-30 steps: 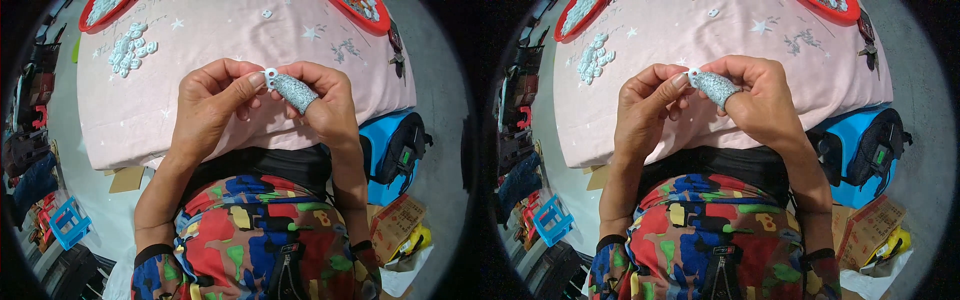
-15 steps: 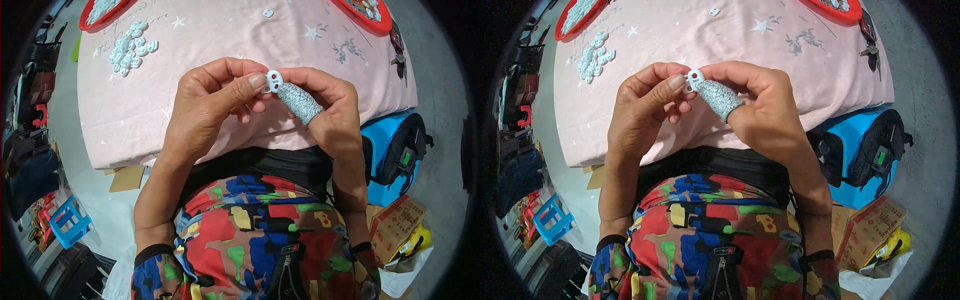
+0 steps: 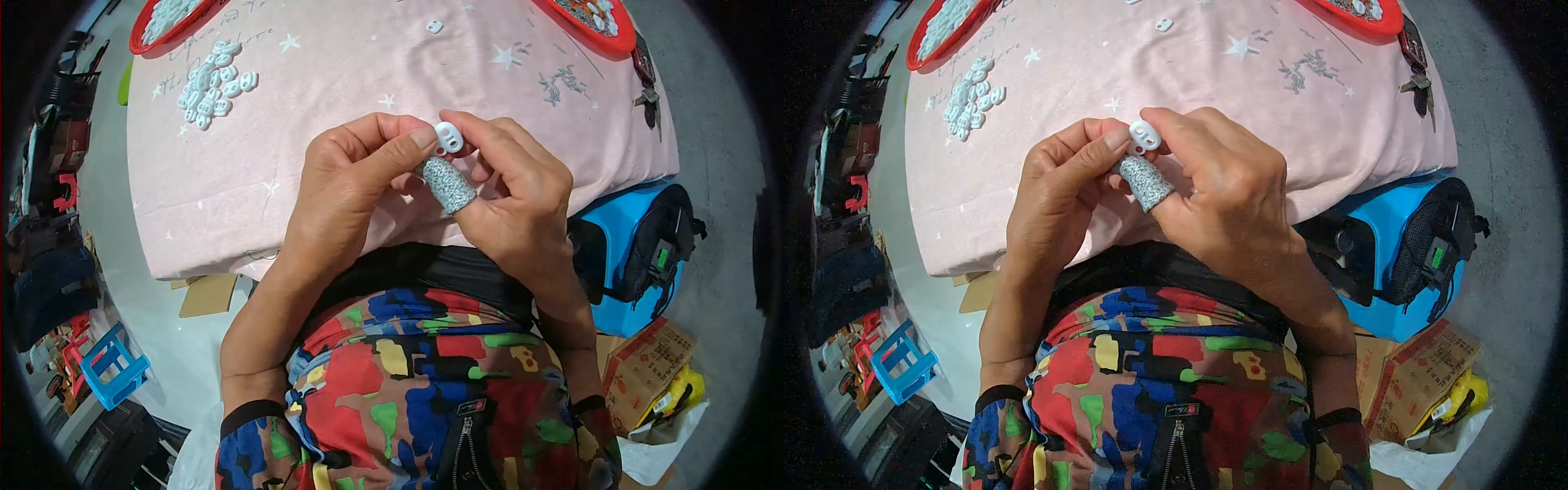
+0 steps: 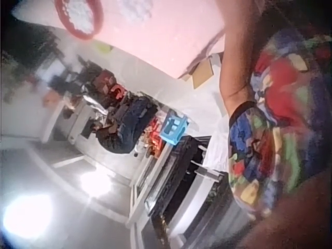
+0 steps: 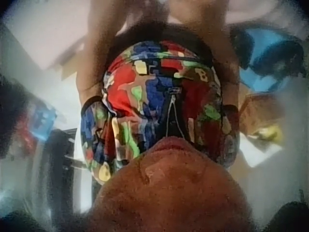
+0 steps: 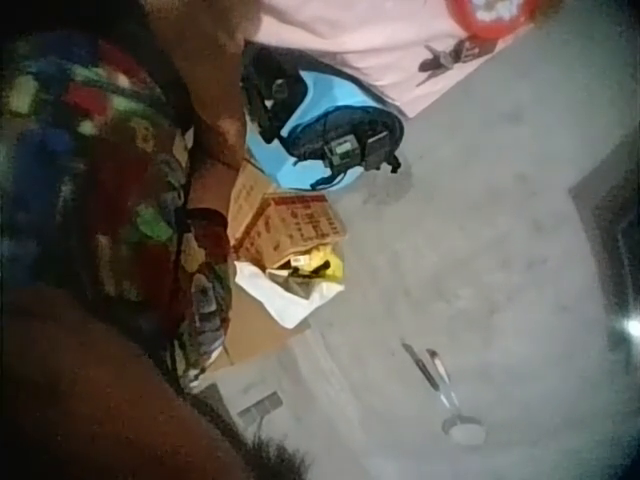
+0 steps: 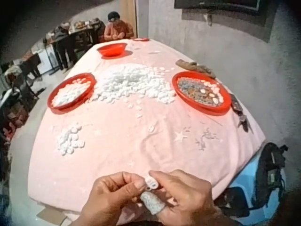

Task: The person assembles plastic cord locks by inserting small metal springs and plastic pieces into toggle housings and pressing the components together by hand.

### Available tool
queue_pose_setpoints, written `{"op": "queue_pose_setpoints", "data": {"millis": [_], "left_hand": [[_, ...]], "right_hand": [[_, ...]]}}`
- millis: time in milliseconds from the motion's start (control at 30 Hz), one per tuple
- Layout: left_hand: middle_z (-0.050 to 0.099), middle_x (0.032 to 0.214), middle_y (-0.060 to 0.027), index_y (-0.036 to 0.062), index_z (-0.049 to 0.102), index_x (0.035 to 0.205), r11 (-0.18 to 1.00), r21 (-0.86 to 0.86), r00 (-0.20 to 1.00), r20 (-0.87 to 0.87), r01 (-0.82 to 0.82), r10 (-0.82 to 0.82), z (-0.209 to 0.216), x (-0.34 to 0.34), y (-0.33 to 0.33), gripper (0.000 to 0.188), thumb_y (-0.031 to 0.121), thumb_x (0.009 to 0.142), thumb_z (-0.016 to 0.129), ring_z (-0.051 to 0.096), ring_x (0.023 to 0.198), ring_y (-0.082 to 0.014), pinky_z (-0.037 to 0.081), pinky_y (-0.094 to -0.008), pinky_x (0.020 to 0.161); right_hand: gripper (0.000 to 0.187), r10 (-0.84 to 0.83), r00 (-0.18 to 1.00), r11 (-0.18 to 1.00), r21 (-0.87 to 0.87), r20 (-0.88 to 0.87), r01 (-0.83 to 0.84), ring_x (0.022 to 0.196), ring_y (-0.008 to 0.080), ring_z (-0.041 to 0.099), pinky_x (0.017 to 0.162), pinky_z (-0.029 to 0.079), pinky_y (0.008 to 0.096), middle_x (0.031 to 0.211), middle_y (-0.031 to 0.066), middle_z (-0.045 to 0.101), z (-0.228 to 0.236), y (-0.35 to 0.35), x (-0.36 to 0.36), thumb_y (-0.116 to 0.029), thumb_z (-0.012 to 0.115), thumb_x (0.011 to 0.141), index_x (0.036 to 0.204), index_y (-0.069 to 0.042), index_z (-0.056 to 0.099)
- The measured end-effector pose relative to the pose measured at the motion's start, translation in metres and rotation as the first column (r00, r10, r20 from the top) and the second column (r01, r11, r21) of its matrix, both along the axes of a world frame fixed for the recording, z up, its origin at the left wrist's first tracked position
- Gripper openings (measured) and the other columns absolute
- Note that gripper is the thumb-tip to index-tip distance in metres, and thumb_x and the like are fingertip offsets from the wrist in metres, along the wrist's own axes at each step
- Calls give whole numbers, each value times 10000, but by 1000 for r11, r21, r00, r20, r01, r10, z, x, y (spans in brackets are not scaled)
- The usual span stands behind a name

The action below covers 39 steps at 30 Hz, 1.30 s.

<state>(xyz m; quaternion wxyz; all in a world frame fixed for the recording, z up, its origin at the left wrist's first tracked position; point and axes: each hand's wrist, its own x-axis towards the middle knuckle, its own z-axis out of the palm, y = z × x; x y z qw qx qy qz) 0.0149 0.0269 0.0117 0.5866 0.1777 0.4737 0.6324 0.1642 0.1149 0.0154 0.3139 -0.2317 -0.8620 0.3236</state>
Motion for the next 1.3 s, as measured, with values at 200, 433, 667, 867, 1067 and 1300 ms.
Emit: {"op": "queue_pose_setpoints", "data": {"millis": [200,433,667,867,1067,1300], "left_hand": [[659,849,-19,6,658,956,1000,1,998,-55,-1,1,-1,3,-1,182,181,908,664,557,688,-48,459,-190,628],[655,836,-1,21,665,950,998,23,997,-42,58,-57,-3,-3,-1,186,201,905,673,537,673,-34,436,-174,618],[644,767,27,35,685,867,999,7,958,-283,50,-46,-3,-7,-1,189,221,900,688,503,643,-16,398,-171,577],[638,756,33,29,688,860,997,-11,978,-196,72,-73,-1,-7,-2,190,214,904,682,494,638,-13,384,-168,565],[616,714,36,21,687,846,997,1,970,-230,82,-80,-3,-4,-1,197,206,912,675,484,621,-11,369,-172,544],[608,689,35,9,678,811,999,18,949,-311,47,-39,-2,0,-4,215,196,917,670,493,625,-11,383,-180,545]], "right_hand": [[409,-14,1000,951,308,-17,18,688,214,634,575,504,289,836,124,640,-5,5,-2,22,744,684,1083,17,656],[416,27,999,949,313,17,-31,701,248,632,591,504,319,829,127,634,0,7,0,20,736,657,1065,19,654],[454,60,998,963,264,-5,-57,704,238,626,583,496,306,824,124,628,0,5,-2,47,714,655,1104,11,655],[449,109,994,991,84,0,-108,704,167,624,544,490,257,846,104,626,7,3,2,61,713,702,1144,13,650],[443,133,990,986,96,40,-137,695,172,623,560,494,258,846,110,623,9,7,2,66,706,702,1139,20,651],[429,174,984,980,91,47,-178,661,180,609,550,479,258,809,109,608,10,10,4,78,688,699,1124,27,650]]}}
